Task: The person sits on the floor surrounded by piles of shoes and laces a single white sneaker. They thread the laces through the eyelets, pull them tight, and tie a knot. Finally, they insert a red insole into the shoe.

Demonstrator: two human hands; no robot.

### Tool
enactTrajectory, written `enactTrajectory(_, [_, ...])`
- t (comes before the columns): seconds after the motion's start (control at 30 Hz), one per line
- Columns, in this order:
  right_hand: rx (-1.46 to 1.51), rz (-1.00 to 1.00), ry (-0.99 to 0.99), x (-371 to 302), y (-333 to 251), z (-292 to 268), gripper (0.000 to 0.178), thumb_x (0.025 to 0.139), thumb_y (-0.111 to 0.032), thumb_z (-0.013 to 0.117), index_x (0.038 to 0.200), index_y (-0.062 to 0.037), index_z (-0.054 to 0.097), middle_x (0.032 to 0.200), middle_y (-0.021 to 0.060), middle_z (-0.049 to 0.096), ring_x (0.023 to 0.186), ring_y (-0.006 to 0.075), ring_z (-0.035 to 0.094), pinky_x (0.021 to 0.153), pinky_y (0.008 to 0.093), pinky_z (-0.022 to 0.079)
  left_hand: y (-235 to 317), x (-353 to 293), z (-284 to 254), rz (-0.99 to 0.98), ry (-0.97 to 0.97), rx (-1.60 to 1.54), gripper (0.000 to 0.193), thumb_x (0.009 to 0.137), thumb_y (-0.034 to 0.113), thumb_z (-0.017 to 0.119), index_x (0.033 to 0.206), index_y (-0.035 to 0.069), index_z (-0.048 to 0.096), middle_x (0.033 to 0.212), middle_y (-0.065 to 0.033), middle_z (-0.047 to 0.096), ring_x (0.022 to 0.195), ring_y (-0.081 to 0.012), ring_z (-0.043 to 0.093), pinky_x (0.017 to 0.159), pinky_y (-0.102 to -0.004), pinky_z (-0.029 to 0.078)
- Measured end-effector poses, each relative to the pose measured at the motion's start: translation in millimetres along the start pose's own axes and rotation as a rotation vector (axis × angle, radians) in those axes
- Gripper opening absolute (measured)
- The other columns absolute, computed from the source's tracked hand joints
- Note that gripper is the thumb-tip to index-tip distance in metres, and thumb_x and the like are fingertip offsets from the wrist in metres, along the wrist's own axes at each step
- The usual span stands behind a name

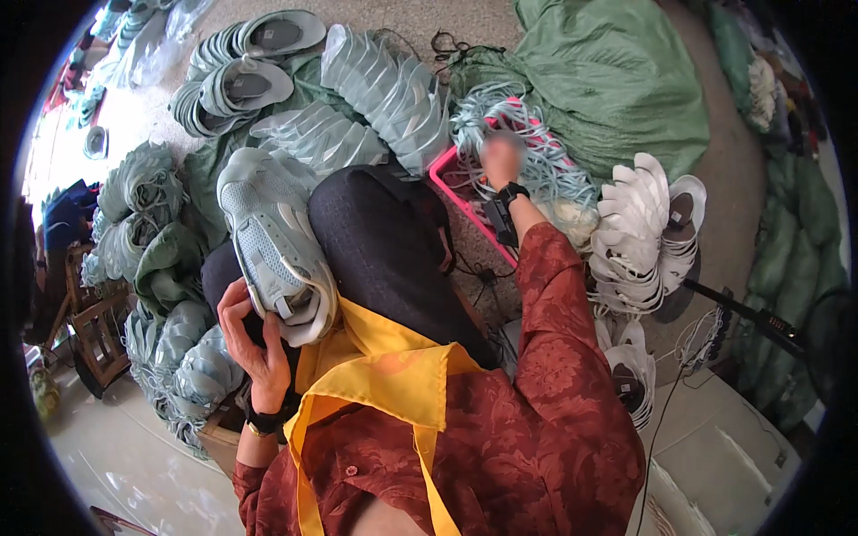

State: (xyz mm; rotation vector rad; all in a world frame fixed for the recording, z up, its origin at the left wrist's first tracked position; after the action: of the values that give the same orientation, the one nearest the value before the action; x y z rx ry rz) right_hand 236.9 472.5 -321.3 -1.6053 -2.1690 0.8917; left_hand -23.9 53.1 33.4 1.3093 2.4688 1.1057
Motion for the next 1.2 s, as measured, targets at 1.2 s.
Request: enactTrajectory(1.2, [0.556,-0.875,-0.517,-242,-407,-207,0.006,0.089,-0.006,0.076,0.091,-0.0020,0.071,0.071,-0.0029,0.063,0.059,0.0046,0.050,0.053,0.0243,0.039,93,29,5,-0.081,-0.454,-0.906,0.011,0.107,0.011,0.060,0.104,0.001,0.058,0.091,0.0028,0.052,0.083,-0.0048,0.047,0.074,-0.0207,0.039])
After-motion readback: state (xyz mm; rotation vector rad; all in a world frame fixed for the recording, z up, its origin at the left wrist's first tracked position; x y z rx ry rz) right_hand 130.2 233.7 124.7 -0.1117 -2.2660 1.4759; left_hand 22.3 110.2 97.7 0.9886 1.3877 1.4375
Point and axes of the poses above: each hand's wrist, its own x-axis towards the middle knuckle, its own z-axis out of the palm, y = z × x, the point moved 7 cm from there along x, towards the middle knuckle
